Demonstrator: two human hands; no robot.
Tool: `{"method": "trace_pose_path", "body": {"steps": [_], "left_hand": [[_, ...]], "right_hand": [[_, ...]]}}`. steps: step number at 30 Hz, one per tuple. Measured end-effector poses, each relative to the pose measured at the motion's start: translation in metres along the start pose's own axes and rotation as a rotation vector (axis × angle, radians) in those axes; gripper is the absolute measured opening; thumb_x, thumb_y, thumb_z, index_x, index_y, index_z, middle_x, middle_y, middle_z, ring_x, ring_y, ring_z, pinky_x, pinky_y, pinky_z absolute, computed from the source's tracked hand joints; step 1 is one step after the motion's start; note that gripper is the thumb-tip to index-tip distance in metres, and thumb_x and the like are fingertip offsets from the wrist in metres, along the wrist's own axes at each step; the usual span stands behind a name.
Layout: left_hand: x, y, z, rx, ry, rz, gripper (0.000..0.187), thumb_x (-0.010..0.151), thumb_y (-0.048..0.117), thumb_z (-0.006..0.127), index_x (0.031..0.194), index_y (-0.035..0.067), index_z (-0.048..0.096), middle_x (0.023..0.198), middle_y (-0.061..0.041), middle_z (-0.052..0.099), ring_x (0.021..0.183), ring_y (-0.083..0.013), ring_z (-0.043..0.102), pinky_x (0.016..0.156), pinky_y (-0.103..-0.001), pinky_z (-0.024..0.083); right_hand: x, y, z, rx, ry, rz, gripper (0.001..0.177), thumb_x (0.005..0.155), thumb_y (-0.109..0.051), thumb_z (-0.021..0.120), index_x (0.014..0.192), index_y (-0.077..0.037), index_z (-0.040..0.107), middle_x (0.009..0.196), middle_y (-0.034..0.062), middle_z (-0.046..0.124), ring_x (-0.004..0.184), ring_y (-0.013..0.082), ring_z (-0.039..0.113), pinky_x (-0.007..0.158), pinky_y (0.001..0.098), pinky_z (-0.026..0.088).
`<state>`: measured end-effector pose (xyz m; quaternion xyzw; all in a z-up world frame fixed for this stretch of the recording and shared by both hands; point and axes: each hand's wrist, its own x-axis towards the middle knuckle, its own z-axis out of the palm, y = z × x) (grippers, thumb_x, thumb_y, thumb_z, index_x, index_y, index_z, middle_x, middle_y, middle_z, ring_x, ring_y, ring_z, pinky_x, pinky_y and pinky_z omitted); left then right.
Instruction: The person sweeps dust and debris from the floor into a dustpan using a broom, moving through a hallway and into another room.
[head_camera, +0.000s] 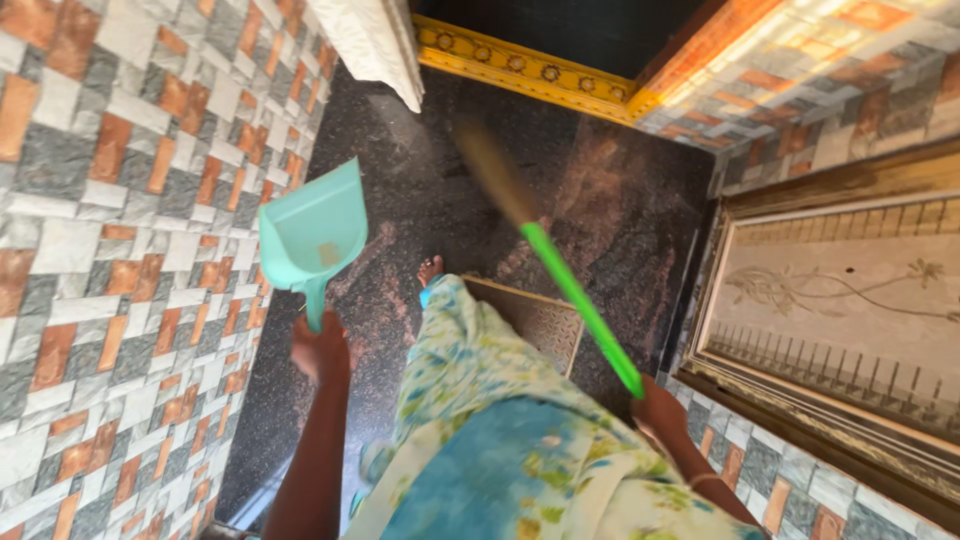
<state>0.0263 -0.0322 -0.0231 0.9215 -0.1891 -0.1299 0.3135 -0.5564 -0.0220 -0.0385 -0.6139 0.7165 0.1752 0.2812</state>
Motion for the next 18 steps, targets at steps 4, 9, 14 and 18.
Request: {"method": "trace_pose_path", "body": {"steps": [4,9,14,18], "left_hand": [[0.035,0.012,0.018,-0.038,0.081,0.119,0.027,0.09,0.031,0.074,0.095,0.005,0.07,0.075,-0.008,0.073,0.063,-0.0207,0.073,0.065,-0.039,0.056],[0.081,0.048,0.024,-0.108,-0.001,-0.054,0.028,0.092,0.034,0.071,0.097,0.007,0.068,0.073,-0.007,0.073,0.061,-0.0187,0.073,0.063,-0.037,0.057],[0.132,0.07,0.028,-0.111,0.014,-0.087,0.029,0.092,0.033,0.071,0.095,0.004,0.068,0.075,-0.007,0.072,0.062,-0.0183,0.072,0.058,-0.037,0.058],[0.174,0.083,0.035,-0.089,-0.024,0.028,0.027,0.095,0.025,0.065,0.104,-0.001,0.064,0.072,-0.01,0.072,0.06,-0.0176,0.072,0.06,-0.036,0.057]], "right_hand": [[0.008,-0.015,-0.03,0.247,-0.217,0.224,0.041,0.092,-0.025,0.066,0.13,-0.018,0.055,0.079,0.0202,0.074,0.058,0.0355,0.071,0.055,0.046,0.055],[0.08,-0.074,-0.064,1.038,-0.252,0.396,0.019,0.1,-0.022,0.064,0.106,-0.004,0.064,0.064,0.0073,0.058,0.049,0.0194,0.054,0.044,0.0371,0.044],[0.161,-0.167,-0.048,0.769,-0.26,0.211,0.023,0.093,-0.021,0.07,0.1,0.0,0.067,0.07,0.0126,0.068,0.053,0.023,0.065,0.047,0.0405,0.053],[0.187,-0.23,-0.024,0.435,-0.365,-0.012,0.024,0.089,-0.017,0.07,0.102,0.004,0.067,0.076,0.0236,0.074,0.058,0.028,0.073,0.053,0.0435,0.057]]}}
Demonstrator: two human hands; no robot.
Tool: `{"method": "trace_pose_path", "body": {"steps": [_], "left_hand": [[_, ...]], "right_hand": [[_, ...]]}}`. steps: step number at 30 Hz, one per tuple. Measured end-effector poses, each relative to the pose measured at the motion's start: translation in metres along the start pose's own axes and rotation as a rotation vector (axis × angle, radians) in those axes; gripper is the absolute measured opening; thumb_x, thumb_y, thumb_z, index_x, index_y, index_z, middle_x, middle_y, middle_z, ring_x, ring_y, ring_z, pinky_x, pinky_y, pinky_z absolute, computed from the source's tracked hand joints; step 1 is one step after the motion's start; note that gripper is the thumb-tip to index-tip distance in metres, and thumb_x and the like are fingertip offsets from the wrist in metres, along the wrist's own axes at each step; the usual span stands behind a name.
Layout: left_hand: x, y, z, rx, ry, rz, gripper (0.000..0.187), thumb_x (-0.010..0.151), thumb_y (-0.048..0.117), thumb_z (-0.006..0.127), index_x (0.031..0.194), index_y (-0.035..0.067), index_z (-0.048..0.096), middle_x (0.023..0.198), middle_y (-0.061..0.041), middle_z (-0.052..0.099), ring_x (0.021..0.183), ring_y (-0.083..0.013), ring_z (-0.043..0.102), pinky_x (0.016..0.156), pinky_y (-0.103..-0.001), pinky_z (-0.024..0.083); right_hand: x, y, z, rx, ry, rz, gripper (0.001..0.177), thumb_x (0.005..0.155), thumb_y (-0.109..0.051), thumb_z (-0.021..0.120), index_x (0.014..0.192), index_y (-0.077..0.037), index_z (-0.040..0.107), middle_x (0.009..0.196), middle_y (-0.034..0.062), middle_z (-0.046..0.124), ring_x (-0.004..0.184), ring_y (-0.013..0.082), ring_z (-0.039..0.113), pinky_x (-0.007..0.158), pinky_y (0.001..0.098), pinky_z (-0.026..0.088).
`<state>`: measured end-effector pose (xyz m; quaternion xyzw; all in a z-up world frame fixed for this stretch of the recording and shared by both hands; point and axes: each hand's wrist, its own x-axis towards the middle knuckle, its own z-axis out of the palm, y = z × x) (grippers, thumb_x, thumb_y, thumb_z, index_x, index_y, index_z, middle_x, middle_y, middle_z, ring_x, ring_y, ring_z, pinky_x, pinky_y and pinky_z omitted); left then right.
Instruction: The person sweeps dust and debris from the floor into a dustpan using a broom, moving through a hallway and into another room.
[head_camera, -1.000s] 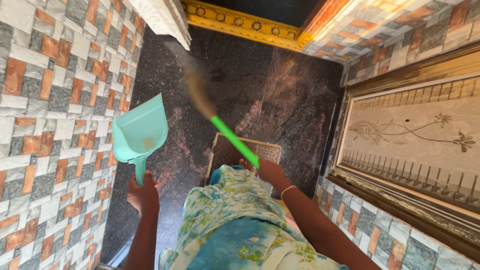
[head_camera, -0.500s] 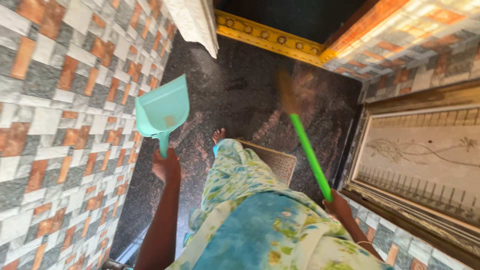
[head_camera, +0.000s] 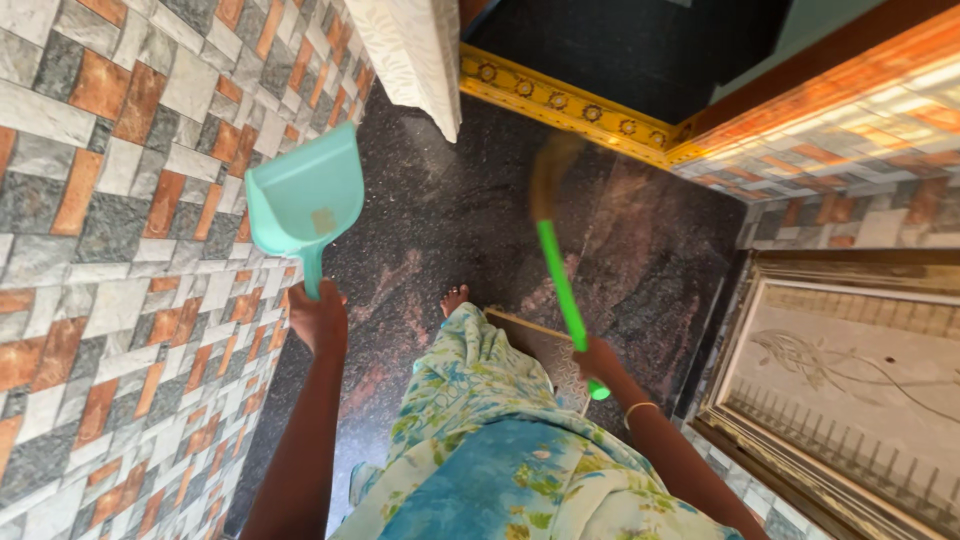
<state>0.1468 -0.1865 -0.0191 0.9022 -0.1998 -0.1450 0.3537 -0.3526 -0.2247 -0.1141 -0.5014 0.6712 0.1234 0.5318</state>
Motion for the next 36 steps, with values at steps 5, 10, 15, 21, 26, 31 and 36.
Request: {"method": "trace_pose_path", "body": {"steps": [5,10,15,21,26,31,36], "left_hand": [[0.049,0.033,0.022,-0.128,-0.075,-0.076,0.032,0.093,0.023,0.064,0.108,-0.005,0.057,0.079,-0.011,0.067,0.06,-0.0179,0.072,0.05,-0.035,0.058],[0.101,0.058,0.06,-0.137,-0.088,0.027,0.03,0.094,0.02,0.06,0.11,-0.005,0.058,0.077,-0.011,0.07,0.059,-0.0189,0.074,0.053,-0.035,0.057],[0.155,0.074,0.113,-0.219,-0.092,-0.019,0.035,0.095,0.022,0.062,0.111,-0.007,0.054,0.079,-0.013,0.07,0.058,-0.0187,0.074,0.049,-0.035,0.057],[0.217,0.127,0.189,-0.157,-0.145,-0.09,0.045,0.094,0.027,0.064,0.125,-0.003,0.05,0.085,-0.013,0.074,0.054,-0.014,0.074,0.051,-0.032,0.06],[0.237,0.165,0.249,-0.206,-0.166,-0.089,0.041,0.096,0.028,0.061,0.125,0.0,0.05,0.088,-0.016,0.077,0.06,-0.0213,0.077,0.056,-0.037,0.063],[0.224,0.196,0.276,0.046,-0.025,0.276,0.044,0.093,0.028,0.066,0.125,0.004,0.047,0.095,-0.025,0.072,0.085,-0.0443,0.072,0.074,-0.054,0.058],[0.185,0.218,0.277,-0.001,-0.117,0.311,0.037,0.092,0.027,0.067,0.118,0.006,0.052,0.094,-0.02,0.073,0.084,-0.0422,0.073,0.075,-0.055,0.055]], "right_hand": [[0.005,-0.03,0.035,-0.363,-0.101,-0.092,0.057,0.087,-0.01,0.058,0.141,-0.003,0.042,0.084,0.0247,0.074,0.063,0.0335,0.074,0.057,0.0458,0.06],[-0.014,-0.039,0.018,-0.697,-0.09,-0.165,0.073,0.094,-0.027,0.057,0.159,-0.016,0.023,0.102,0.0241,0.073,0.088,0.0403,0.072,0.075,0.053,0.057],[-0.084,0.016,-0.037,-0.73,0.02,0.002,0.072,0.097,-0.023,0.05,0.162,-0.033,0.02,0.097,0.0159,0.075,0.083,0.0394,0.075,0.074,0.0519,0.059],[-0.143,0.024,-0.052,-0.455,0.169,0.067,0.076,0.088,-0.037,0.068,0.153,-0.027,0.03,0.088,0.0186,0.075,0.076,0.0395,0.074,0.066,0.0513,0.059],[-0.077,-0.01,-0.02,0.152,0.108,0.081,0.042,0.093,-0.027,0.073,0.126,-0.007,0.057,0.076,0.0146,0.069,0.058,0.0269,0.069,0.053,0.0441,0.056],[0.003,-0.069,0.035,0.597,-0.106,0.063,0.039,0.093,-0.014,0.066,0.131,-0.007,0.06,0.065,0.0008,0.058,0.048,0.0122,0.055,0.044,0.0321,0.048],[0.065,-0.116,0.044,0.285,-0.141,-0.108,0.035,0.096,-0.02,0.067,0.126,-0.002,0.059,0.062,0.0052,0.062,0.046,0.0128,0.059,0.046,0.0321,0.049]]}}
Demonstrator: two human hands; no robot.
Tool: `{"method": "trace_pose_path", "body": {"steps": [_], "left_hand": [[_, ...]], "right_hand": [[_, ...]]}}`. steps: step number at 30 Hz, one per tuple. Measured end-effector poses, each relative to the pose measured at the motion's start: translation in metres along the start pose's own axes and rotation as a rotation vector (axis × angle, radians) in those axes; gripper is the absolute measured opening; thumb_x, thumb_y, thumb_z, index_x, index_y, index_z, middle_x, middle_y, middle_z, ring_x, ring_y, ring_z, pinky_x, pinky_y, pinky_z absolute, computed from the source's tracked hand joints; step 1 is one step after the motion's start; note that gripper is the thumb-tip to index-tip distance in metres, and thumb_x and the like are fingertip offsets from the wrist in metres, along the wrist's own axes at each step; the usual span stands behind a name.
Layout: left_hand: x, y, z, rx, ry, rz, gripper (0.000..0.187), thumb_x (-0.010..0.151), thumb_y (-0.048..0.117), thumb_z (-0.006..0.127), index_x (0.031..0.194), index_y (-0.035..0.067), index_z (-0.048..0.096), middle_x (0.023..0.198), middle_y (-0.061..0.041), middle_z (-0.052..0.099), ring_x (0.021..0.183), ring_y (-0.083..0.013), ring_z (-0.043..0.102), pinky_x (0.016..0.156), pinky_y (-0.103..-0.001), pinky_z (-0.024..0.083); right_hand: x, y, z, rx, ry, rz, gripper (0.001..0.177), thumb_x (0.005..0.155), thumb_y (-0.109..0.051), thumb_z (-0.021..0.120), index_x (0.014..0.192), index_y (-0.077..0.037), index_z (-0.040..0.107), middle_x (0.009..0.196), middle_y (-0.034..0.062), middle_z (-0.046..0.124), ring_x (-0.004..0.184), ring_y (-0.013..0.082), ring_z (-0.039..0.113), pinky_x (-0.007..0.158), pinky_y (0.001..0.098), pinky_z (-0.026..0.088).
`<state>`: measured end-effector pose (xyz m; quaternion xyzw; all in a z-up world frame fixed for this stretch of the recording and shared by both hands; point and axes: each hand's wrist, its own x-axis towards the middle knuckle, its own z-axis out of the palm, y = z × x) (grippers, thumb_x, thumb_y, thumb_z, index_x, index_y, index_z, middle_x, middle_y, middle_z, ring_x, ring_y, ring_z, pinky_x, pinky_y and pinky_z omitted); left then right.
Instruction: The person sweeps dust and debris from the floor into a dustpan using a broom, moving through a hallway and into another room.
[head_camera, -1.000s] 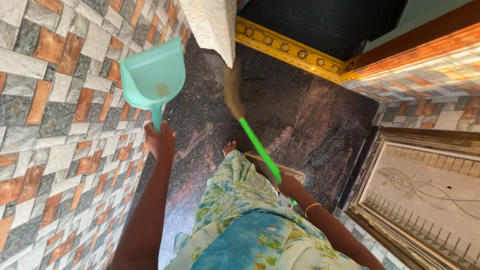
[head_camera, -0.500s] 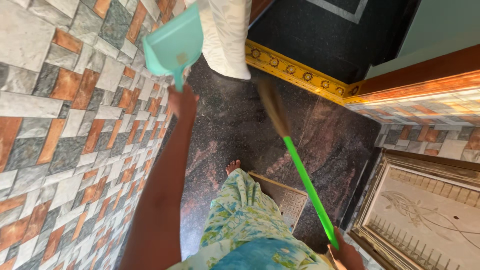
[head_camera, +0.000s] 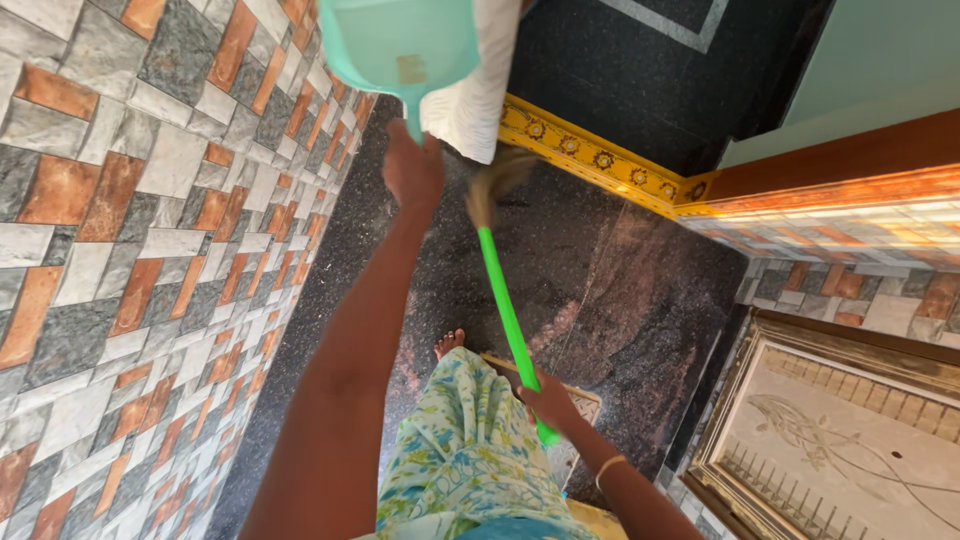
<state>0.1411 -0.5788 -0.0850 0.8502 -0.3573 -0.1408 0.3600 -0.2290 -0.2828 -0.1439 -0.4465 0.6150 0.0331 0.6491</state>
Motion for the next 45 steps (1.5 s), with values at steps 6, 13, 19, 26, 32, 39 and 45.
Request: {"method": "trace_pose_path", "body": {"steps": [6,13,19,26,32,39,45], "left_hand": [[-0.066,0.053,0.025,0.045,0.105,0.265,0.04,0.087,0.031,0.066,0.117,0.008,0.053,0.093,-0.018,0.07,0.089,-0.0423,0.07,0.082,-0.056,0.053],[-0.124,0.1,0.029,-0.211,-0.2,0.087,0.038,0.091,0.027,0.064,0.12,0.004,0.054,0.093,-0.023,0.069,0.086,-0.0482,0.067,0.075,-0.059,0.051],[-0.132,0.1,0.019,-0.192,-0.253,0.099,0.031,0.092,0.026,0.065,0.112,0.006,0.051,0.089,-0.019,0.07,0.081,-0.0449,0.069,0.068,-0.057,0.053],[-0.135,0.091,0.017,-0.249,-0.227,0.115,0.033,0.092,0.025,0.065,0.115,0.007,0.052,0.094,-0.02,0.069,0.083,-0.0452,0.068,0.069,-0.056,0.053],[-0.137,0.056,-0.002,-0.168,-0.248,0.013,0.034,0.091,0.027,0.067,0.114,0.006,0.054,0.094,-0.022,0.07,0.087,-0.0477,0.067,0.074,-0.059,0.052],[-0.145,0.015,-0.017,-0.153,-0.259,-0.139,0.028,0.094,0.028,0.065,0.114,0.01,0.058,0.093,-0.021,0.073,0.088,-0.0466,0.068,0.076,-0.058,0.051],[-0.174,-0.087,-0.084,-0.075,-0.251,-0.215,0.035,0.095,0.031,0.063,0.125,0.016,0.056,0.093,-0.016,0.073,0.081,-0.0401,0.072,0.068,-0.052,0.056]], "right_hand": [[-0.005,0.013,-0.041,-0.48,0.102,-0.15,0.055,0.089,-0.024,0.066,0.142,-0.014,0.052,0.083,0.02,0.073,0.069,0.0348,0.07,0.062,0.0487,0.056],[-0.026,-0.017,-0.137,-0.957,0.069,0.325,0.074,0.102,-0.037,0.049,0.165,-0.033,0.012,0.094,0.0207,0.077,0.085,0.037,0.077,0.076,0.0501,0.063],[0.032,-0.036,-0.163,-1.128,0.102,0.111,0.071,0.1,-0.034,0.046,0.163,-0.029,0.014,0.101,0.0196,0.076,0.088,0.0393,0.076,0.08,0.0518,0.06],[0.065,-0.096,-0.162,-1.285,0.023,0.116,0.076,0.097,-0.031,0.051,0.165,-0.035,0.015,0.118,0.015,0.073,0.102,0.0373,0.074,0.09,0.0522,0.059],[0.054,-0.103,-0.172,-1.157,0.148,0.075,0.073,0.099,-0.035,0.053,0.164,-0.035,0.021,0.114,0.0177,0.075,0.103,0.0379,0.074,0.091,0.0541,0.057],[0.082,-0.144,-0.152,-1.323,0.07,0.026,0.083,0.097,-0.037,0.057,0.167,-0.029,0.015,0.113,0.0181,0.076,0.102,0.0354,0.074,0.098,0.0536,0.053],[0.04,-0.135,-0.225,-1.359,0.095,0.065,0.08,0.094,-0.05,0.06,0.162,-0.046,0.017,0.13,0.0169,0.068,0.118,0.0385,0.067,0.102,0.052,0.053]]}}
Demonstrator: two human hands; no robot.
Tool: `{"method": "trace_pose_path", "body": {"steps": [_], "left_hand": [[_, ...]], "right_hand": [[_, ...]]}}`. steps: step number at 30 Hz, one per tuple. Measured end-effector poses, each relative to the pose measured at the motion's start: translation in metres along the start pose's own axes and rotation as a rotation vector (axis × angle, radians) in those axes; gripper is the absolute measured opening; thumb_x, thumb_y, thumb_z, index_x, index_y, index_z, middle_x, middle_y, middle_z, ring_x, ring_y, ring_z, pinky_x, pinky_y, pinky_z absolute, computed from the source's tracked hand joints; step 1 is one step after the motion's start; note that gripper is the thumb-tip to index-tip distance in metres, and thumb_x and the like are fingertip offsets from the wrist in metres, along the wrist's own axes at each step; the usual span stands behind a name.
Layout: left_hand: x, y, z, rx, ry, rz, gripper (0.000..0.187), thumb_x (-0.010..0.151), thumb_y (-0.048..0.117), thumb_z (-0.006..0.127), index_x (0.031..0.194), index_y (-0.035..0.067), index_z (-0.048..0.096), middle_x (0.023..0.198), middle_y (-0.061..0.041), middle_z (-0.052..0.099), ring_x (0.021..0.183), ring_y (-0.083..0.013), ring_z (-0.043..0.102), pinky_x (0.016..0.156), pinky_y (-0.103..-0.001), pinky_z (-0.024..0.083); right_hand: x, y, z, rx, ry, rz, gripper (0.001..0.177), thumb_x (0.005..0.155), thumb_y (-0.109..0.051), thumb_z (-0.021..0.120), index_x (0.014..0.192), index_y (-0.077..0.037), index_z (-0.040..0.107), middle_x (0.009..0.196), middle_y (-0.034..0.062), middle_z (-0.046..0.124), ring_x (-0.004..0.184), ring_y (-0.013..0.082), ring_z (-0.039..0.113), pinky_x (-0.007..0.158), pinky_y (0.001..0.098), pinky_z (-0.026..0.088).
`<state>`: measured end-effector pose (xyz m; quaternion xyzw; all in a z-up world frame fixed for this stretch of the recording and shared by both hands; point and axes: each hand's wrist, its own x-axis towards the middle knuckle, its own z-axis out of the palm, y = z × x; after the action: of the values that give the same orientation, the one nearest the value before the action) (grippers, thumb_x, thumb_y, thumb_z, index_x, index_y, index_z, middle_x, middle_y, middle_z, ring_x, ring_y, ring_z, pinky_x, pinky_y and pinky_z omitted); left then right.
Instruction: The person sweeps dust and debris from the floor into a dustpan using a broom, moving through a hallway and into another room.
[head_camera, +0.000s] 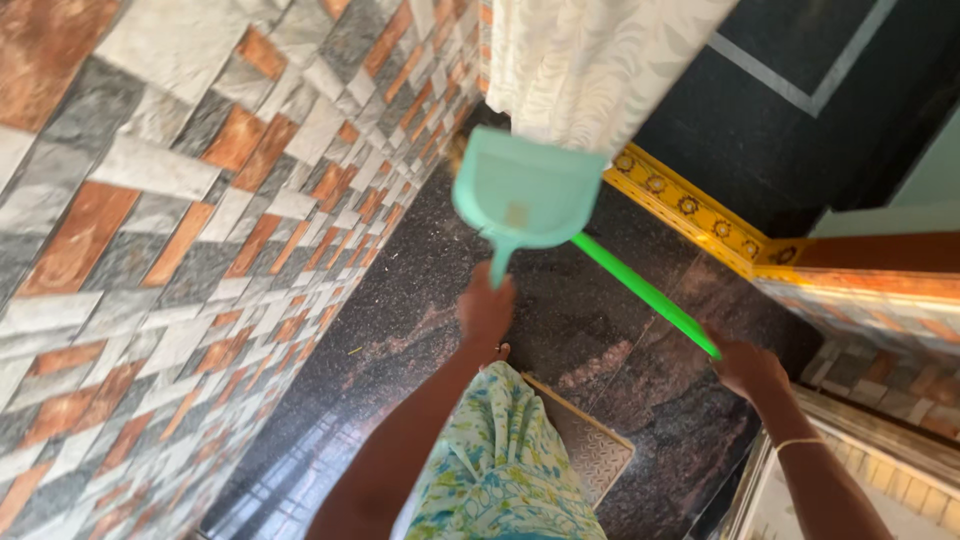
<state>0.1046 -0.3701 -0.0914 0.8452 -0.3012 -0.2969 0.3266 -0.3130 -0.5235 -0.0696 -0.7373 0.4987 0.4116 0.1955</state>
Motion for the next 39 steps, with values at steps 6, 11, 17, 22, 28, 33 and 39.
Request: {"method": "trace_pose_path", "body": {"steps": [6,11,17,22,28,33,39], "left_hand": [[-0.066,-0.106,-0.071,0.102,0.098,-0.134,0.032,0.093,0.032,0.063,0.12,0.014,0.059,0.084,-0.019,0.071,0.073,-0.0416,0.071,0.065,-0.055,0.054],[-0.126,-0.176,-0.119,0.076,0.163,-0.338,0.031,0.093,0.031,0.061,0.114,0.01,0.058,0.078,-0.018,0.07,0.065,-0.0352,0.072,0.061,-0.052,0.054],[-0.183,-0.218,-0.147,0.032,0.288,-0.409,0.028,0.092,0.026,0.06,0.113,0.007,0.058,0.07,-0.017,0.071,0.061,-0.0323,0.073,0.063,-0.048,0.055],[-0.219,-0.213,-0.149,-0.033,0.359,-0.469,0.025,0.095,0.026,0.06,0.109,0.005,0.058,0.075,-0.016,0.071,0.062,-0.0301,0.075,0.062,-0.047,0.056],[-0.292,-0.191,-0.135,-0.12,0.454,-0.515,0.027,0.095,0.025,0.06,0.11,0.003,0.059,0.076,-0.014,0.071,0.064,-0.029,0.076,0.059,-0.043,0.056],[-0.361,-0.203,-0.12,-0.132,0.535,-0.524,0.03,0.094,0.025,0.059,0.114,0.002,0.059,0.072,-0.013,0.072,0.065,-0.0287,0.077,0.061,-0.042,0.056],[-0.437,-0.195,-0.107,-0.024,0.622,-0.602,0.028,0.096,0.027,0.059,0.111,0.004,0.061,0.071,-0.013,0.073,0.065,-0.0297,0.075,0.068,-0.044,0.055]], "right_hand": [[0.053,-0.045,0.021,0.124,0.194,-0.117,0.084,0.084,-0.035,0.066,0.158,-0.031,0.026,0.131,0.0186,0.066,0.111,0.0422,0.068,0.094,0.0552,0.054],[0.059,-0.103,0.023,-0.085,0.025,-0.164,0.08,0.089,-0.033,0.062,0.162,-0.03,0.027,0.111,0.0196,0.075,0.105,0.0391,0.073,0.092,0.053,0.058],[-0.013,-0.049,0.022,-0.078,0.01,-0.097,0.079,0.092,-0.032,0.059,0.163,-0.039,0.027,0.113,0.0212,0.075,0.106,0.0406,0.072,0.096,0.0522,0.056],[-0.024,-0.024,0.032,-0.013,0.054,-0.045,0.083,0.089,-0.037,0.064,0.162,-0.035,0.024,0.125,0.0171,0.07,0.111,0.0384,0.07,0.095,0.0541,0.055],[0.024,-0.104,0.076,0.135,0.145,-0.276,0.074,0.087,-0.03,0.068,0.155,-0.02,0.04,0.12,0.0209,0.071,0.105,0.0414,0.07,0.09,0.0539,0.056],[-0.003,-0.171,0.115,-0.074,0.165,-0.468,0.071,0.089,-0.025,0.066,0.155,-0.011,0.041,0.105,0.0221,0.073,0.095,0.0416,0.073,0.08,0.0547,0.058],[-0.086,-0.154,0.148,-0.255,0.25,-0.591,0.064,0.099,-0.032,0.059,0.157,-0.016,0.035,0.099,0.0123,0.076,0.088,0.0363,0.075,0.085,0.0629,0.049]]}}
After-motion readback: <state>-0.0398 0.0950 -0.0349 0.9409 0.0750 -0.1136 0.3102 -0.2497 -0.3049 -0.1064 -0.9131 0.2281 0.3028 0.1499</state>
